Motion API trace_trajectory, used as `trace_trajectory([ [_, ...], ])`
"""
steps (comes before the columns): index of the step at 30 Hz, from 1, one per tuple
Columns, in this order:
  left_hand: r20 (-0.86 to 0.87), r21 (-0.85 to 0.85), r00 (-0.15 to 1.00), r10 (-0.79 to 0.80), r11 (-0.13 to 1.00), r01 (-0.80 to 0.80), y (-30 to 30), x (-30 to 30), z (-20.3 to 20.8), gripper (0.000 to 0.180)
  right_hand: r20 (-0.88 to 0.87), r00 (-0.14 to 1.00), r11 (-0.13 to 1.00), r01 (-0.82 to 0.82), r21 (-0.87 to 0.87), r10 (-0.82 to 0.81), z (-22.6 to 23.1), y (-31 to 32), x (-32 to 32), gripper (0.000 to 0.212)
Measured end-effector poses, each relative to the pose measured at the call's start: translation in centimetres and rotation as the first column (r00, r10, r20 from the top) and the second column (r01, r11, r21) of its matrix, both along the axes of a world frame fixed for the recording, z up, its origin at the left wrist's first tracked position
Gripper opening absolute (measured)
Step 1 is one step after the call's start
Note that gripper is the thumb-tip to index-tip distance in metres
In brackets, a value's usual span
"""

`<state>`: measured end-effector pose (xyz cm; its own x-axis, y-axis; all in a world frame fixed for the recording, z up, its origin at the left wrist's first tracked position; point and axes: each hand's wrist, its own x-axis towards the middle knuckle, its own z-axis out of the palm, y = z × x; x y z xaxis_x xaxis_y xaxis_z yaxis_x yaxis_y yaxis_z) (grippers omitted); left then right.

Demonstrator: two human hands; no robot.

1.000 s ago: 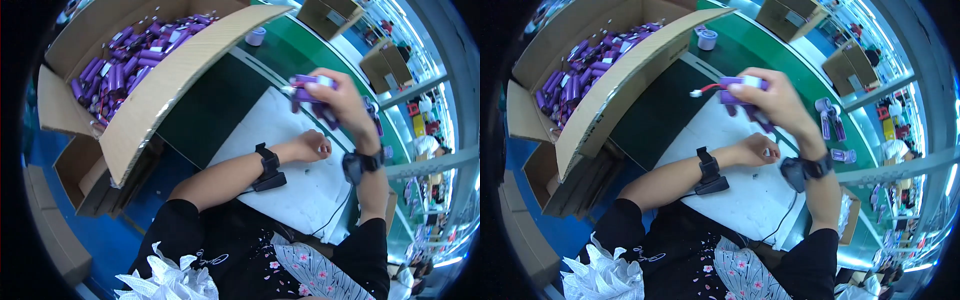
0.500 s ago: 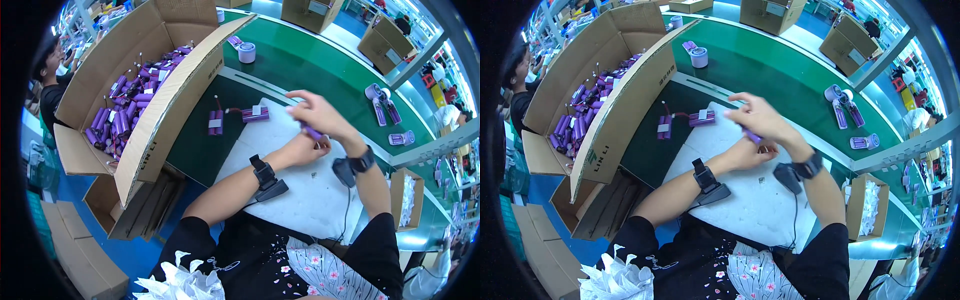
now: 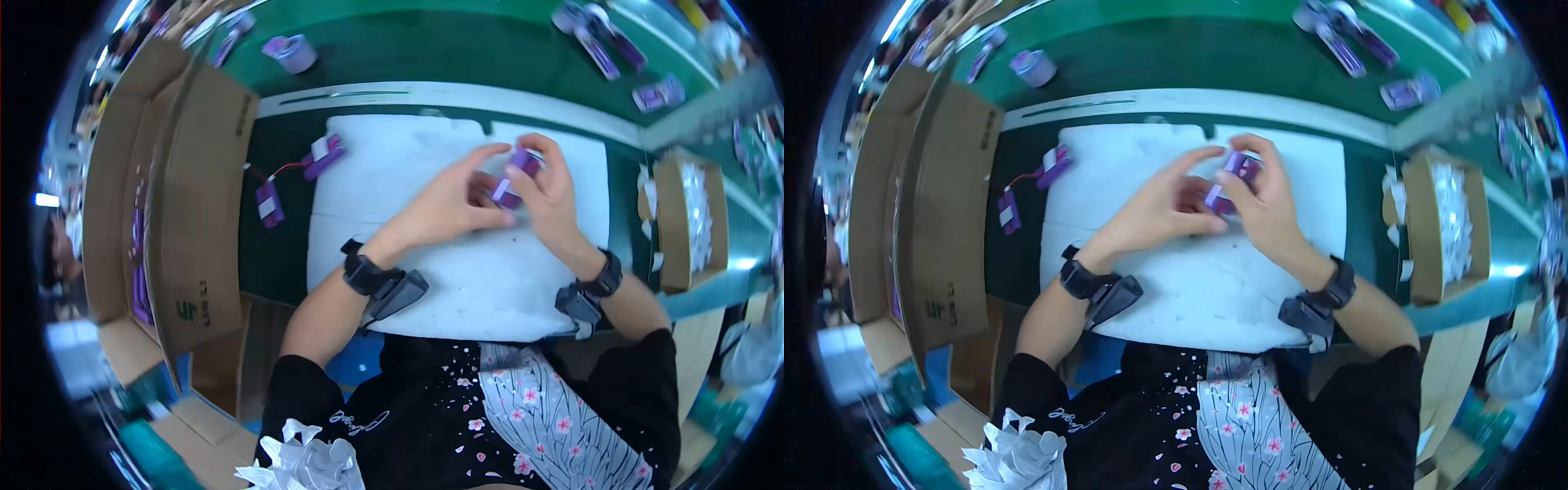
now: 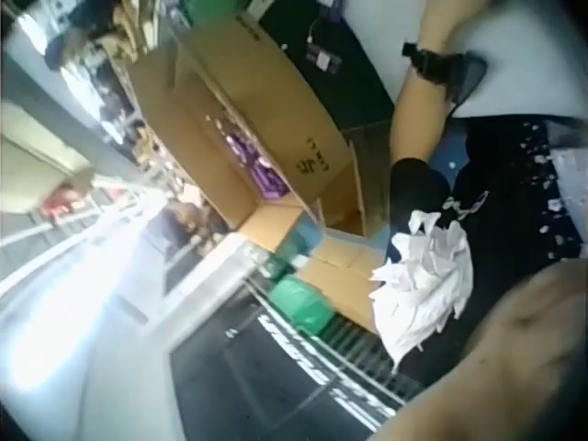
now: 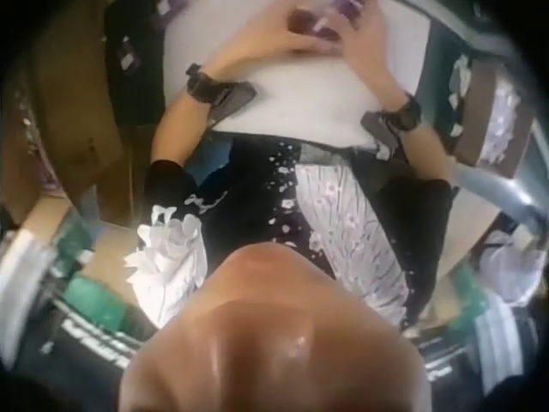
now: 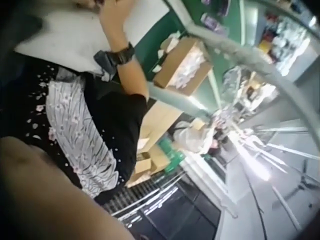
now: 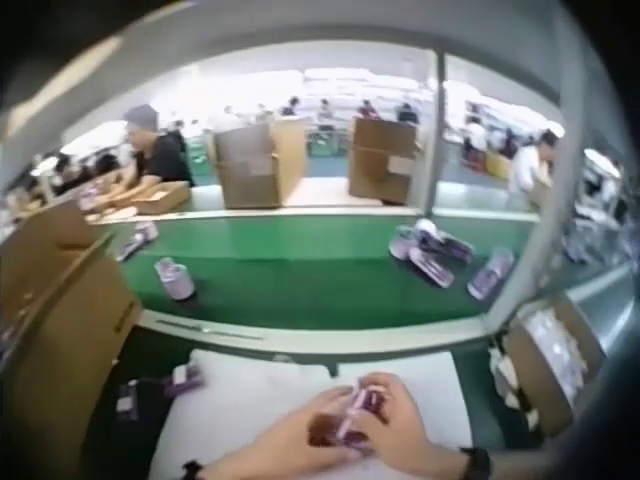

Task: The person connects a circuit board to a fan housing, inserts a battery pack, and sets it aside. They then pick up another battery pack, peel off an adhesive strip, and press the pack into a new fan housing before connecting its circuit board.

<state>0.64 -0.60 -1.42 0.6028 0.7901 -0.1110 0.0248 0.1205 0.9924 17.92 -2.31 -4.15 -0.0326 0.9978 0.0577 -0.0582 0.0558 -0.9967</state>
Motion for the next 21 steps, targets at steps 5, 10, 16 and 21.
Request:
trace_trajectory([
  [5, -0.119, -0.093, 0.993, 0.0, 0.996, -0.011, 1.1, -0.2, 1.2, 0.05, 0.02, 0.994, 0.994, -0.107, 0.008, 0.107, 0.6, 0.4, 0.1, 0.036],
  [10, -0.122, 0.029, 0.968, 0.221, 0.975, -0.22, 1.4, -1.7, 0.6, 0.036, -0.098, 0.989, 0.992, -0.109, 0.058, 0.114, 0.4, 0.1, -0.5, 0.033],
  [16, 0.015, -0.044, 0.952, 0.306, 0.951, -0.305, 1.4, -1.8, 0.9, 0.029, -0.11, 0.991, 0.995, -0.074, 0.06, 0.08, 0.5, -0.1, -1.1, 0.029],
  [21, 0.056, -0.039, 0.948, 0.314, 0.949, -0.313, 1.4, -2.0, 0.7, 0.029, -0.005, 1.0, 0.996, -0.023, 0.09, 0.024, 0.2, 0.5, -1.0, 0.023],
])
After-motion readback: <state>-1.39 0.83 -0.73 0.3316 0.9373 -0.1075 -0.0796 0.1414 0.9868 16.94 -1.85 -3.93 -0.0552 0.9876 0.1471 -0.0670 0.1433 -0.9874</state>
